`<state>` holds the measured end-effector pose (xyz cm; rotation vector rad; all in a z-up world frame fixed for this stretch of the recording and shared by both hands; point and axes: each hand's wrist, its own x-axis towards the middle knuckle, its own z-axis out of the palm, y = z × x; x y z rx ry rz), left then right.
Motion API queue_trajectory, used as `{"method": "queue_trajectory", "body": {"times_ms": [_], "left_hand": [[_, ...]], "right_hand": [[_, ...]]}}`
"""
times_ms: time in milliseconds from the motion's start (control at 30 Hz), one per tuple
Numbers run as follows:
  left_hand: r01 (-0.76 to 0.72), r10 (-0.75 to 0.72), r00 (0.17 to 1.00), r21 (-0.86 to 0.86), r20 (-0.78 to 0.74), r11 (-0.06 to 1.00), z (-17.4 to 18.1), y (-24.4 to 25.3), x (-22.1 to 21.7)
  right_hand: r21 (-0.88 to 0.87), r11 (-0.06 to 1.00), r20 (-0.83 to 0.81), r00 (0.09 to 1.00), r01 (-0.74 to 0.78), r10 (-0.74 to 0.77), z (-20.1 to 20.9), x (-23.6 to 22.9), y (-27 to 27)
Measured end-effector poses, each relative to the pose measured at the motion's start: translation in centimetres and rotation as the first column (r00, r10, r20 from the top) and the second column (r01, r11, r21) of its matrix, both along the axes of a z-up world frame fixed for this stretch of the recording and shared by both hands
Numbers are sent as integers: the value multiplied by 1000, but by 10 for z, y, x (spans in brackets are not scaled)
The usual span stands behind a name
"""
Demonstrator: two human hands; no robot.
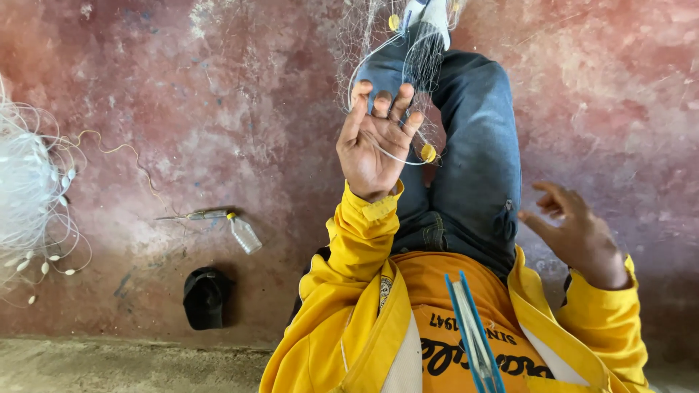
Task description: The person sits on the floor and assembles a fishing rig by threading a thin line through a small blue tool and tying it to a yellow float. They use scissors to trim excess line and repeat the process to attach additional floats.
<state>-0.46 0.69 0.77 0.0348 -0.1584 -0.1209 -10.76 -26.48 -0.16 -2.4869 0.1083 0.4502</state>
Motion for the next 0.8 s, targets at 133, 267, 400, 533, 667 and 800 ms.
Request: {"method": "queue_trajectory", "body": {"times_ms": [133,267,400,533,667,800], "left_hand": [[16,-16,999,1,35,1000,2,-9,0],[4,-3,1000,55,-6,998,8,-19,-2],[-6,4,1000,75,20,997,10,-21,-6],[-4,2,1000,81,15,997,9,-23,-7],[34,-35,999,80,12,996,5,-30,-3],[-35,33,999,142,18,989,-7,-35,3]], "right_hand": [[169,933,433,875,-316,218,82,2,29],[78,830,703,621,-552,347,116,-11,55],[232,529,893,394,-817,216,133,-6,91],[209,594,932,342,-777,120,146,-1,108],[272,542,867,447,-795,220,131,9,90],[474,587,738,660,-657,143,76,28,89]]}}
